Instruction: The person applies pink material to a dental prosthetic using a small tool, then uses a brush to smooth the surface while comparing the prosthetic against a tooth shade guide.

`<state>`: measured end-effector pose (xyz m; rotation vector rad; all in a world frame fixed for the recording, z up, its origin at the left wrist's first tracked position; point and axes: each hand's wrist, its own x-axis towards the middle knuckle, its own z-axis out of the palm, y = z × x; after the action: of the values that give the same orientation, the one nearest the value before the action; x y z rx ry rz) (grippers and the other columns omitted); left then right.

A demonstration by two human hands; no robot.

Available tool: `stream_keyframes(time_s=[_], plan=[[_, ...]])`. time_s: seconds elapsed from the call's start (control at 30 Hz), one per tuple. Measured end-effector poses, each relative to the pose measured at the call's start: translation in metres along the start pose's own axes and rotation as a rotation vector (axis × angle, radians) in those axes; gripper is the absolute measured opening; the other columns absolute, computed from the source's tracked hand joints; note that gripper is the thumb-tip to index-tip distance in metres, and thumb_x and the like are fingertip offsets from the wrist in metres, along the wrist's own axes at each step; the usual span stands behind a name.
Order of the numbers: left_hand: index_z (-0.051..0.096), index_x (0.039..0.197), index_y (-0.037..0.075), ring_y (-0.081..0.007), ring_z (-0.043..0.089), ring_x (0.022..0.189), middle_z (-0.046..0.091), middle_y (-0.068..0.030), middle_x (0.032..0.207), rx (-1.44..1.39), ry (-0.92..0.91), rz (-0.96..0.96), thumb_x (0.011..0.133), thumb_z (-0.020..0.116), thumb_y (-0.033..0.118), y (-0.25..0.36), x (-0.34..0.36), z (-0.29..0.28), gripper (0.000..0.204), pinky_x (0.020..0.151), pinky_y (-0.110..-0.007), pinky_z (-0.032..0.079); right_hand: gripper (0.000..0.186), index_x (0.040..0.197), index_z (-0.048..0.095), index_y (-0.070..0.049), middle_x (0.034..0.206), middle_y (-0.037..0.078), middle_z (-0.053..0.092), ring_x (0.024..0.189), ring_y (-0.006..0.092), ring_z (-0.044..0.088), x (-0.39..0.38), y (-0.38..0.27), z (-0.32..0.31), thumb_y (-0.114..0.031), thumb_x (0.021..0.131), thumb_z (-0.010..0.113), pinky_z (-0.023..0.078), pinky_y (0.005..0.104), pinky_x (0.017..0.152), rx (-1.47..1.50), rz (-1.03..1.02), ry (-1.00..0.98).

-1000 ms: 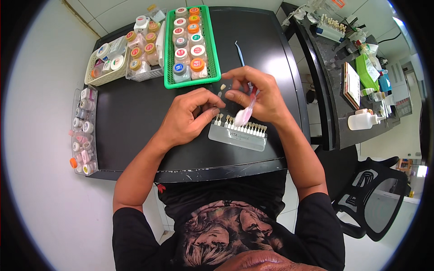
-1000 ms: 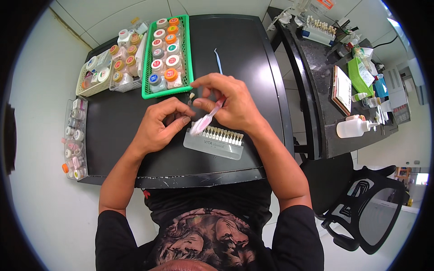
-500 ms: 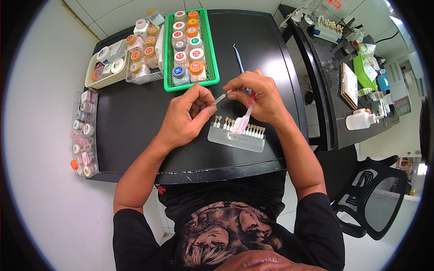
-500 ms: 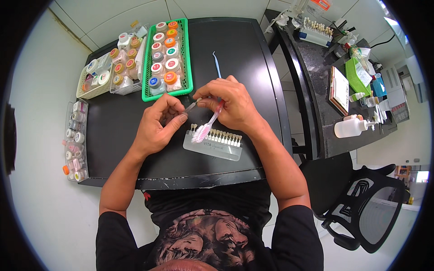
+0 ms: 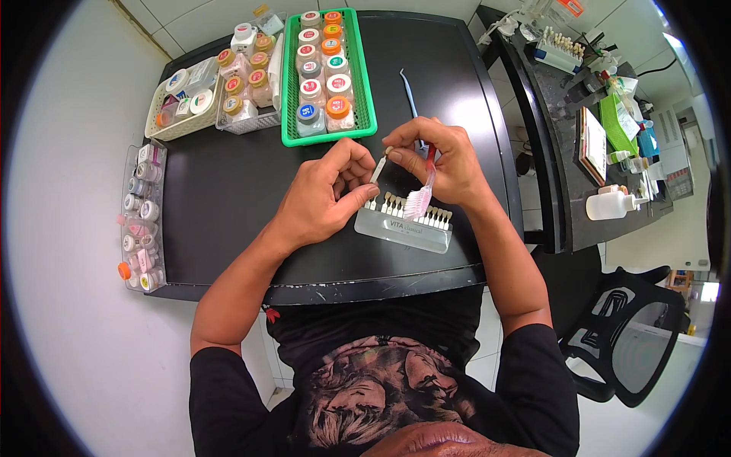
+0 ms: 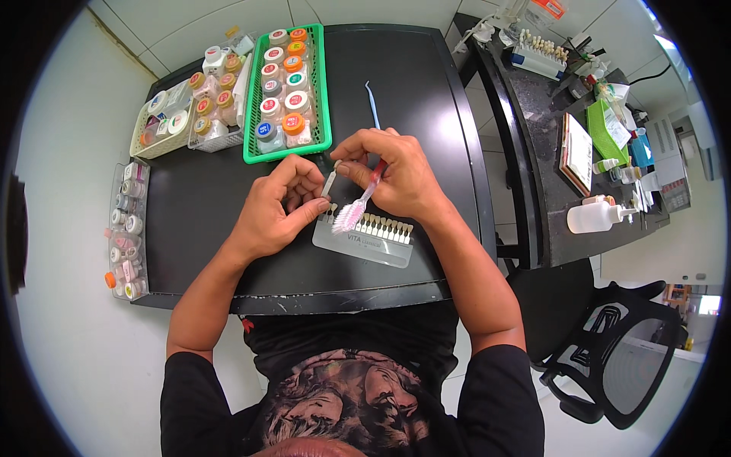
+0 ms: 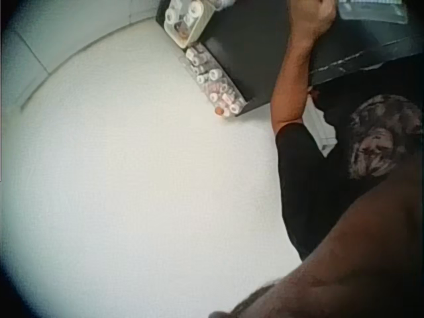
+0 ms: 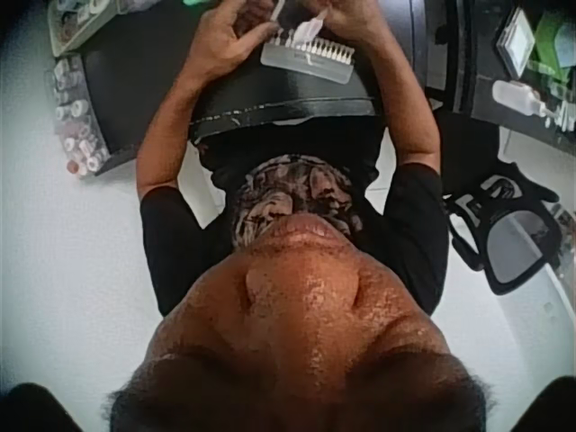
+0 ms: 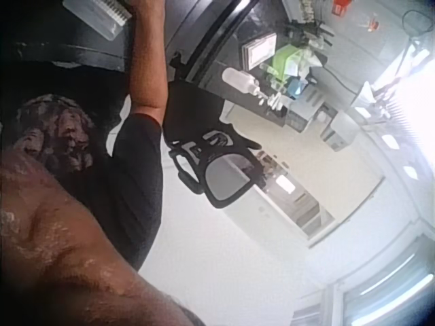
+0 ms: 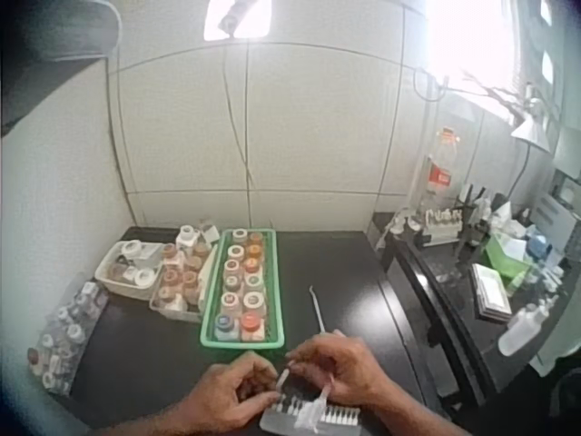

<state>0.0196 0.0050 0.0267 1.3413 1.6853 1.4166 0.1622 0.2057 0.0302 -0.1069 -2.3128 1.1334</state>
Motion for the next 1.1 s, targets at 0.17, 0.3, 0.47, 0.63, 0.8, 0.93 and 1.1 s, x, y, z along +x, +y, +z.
stream_keyframes(time_s=[0.17, 0.3, 0.47, 0.63, 0.8, 0.93, 1.1], plan=[[0.061, 0.117, 0.002, -0.0116, 0.071, 0.075, 0.073, -0.0060, 0.085, 0.049, -0.038, -0.061, 0.095, 0.080, 0.002, 0.008, 0.000, -0.003, 0.029, 0.063, -0.028, 0.051, 0.018, 0.103, 0.080, -0.007, 0.082, 0.006, 0.075, 0.078, 0.0229, 0.068, -0.001, 0.000, -0.003, -0.010, 0.088, 0.089, 0.050, 0.0380, 0.073, -0.056, 0.004, -0.045], [0.063, 0.117, 0.001, -0.0110, 0.069, 0.074, 0.075, -0.0064, 0.088, 0.070, 0.010, -0.049, 0.095, 0.080, 0.003, 0.001, -0.002, -0.003, 0.028, 0.067, -0.027, 0.053, 0.034, 0.112, 0.078, -0.008, 0.098, 0.009, 0.077, 0.092, 0.0222, 0.072, 0.006, -0.004, -0.015, -0.021, 0.084, 0.093, 0.057, 0.0379, 0.084, -0.042, 0.095, -0.001], [0.070, 0.111, -0.001, -0.0095, 0.065, 0.071, 0.078, -0.0061, 0.089, 0.158, 0.044, -0.010, 0.096, 0.080, 0.003, -0.004, -0.001, -0.004, 0.017, 0.067, -0.028, 0.053, 0.035, 0.122, 0.072, -0.005, 0.101, 0.016, 0.076, 0.097, 0.0305, 0.073, 0.009, 0.023, -0.043, -0.030, 0.099, 0.080, 0.056, 0.0474, 0.086, -0.181, 0.483, 0.275], [0.075, 0.105, -0.002, -0.0099, 0.065, 0.070, 0.078, -0.0057, 0.089, 0.222, 0.058, 0.021, 0.098, 0.077, 0.004, 0.003, -0.001, -0.005, 0.009, 0.067, -0.028, 0.053, 0.024, 0.128, 0.077, -0.016, 0.106, 0.017, 0.075, 0.104, 0.0385, 0.069, -0.004, 0.066, -0.041, -0.023, 0.106, 0.070, 0.051, 0.0529, 0.089, -0.591, 0.424, 0.342], [0.076, 0.105, -0.002, -0.0083, 0.063, 0.069, 0.076, -0.0050, 0.087, 0.218, 0.061, 0.000, 0.098, 0.076, 0.004, 0.003, -0.002, -0.006, 0.009, 0.064, -0.027, 0.050, 0.033, 0.138, 0.079, -0.022, 0.118, 0.017, 0.069, 0.120, 0.0368, 0.063, -0.003, 0.076, -0.036, -0.024, 0.107, 0.068, 0.044, 0.0576, 0.098, -0.677, 0.542, 0.332], [0.075, 0.107, -0.001, -0.0074, 0.061, 0.068, 0.074, -0.0045, 0.085, 0.177, 0.093, 0.023, 0.097, 0.075, 0.004, 0.003, 0.001, -0.001, 0.011, 0.062, -0.027, 0.048, 0.043, 0.141, 0.077, -0.020, 0.122, 0.019, 0.063, 0.123, 0.0395, 0.057, -0.007, 0.088, -0.034, -0.010, 0.101, 0.065, 0.041, 0.0592, 0.100, -0.799, 0.530, 0.300], [0.074, 0.104, 0.000, -0.0065, 0.059, 0.066, 0.072, -0.0032, 0.083, 0.228, 0.114, 0.092, 0.096, 0.075, 0.002, 0.006, 0.001, 0.003, 0.009, 0.058, -0.026, 0.044, 0.058, 0.143, 0.076, -0.016, 0.122, 0.020, 0.060, 0.124, 0.0431, 0.053, -0.005, 0.080, -0.029, 0.001, 0.090, 0.063, 0.040, 0.0602, 0.101, -0.895, 0.533, 0.262]])
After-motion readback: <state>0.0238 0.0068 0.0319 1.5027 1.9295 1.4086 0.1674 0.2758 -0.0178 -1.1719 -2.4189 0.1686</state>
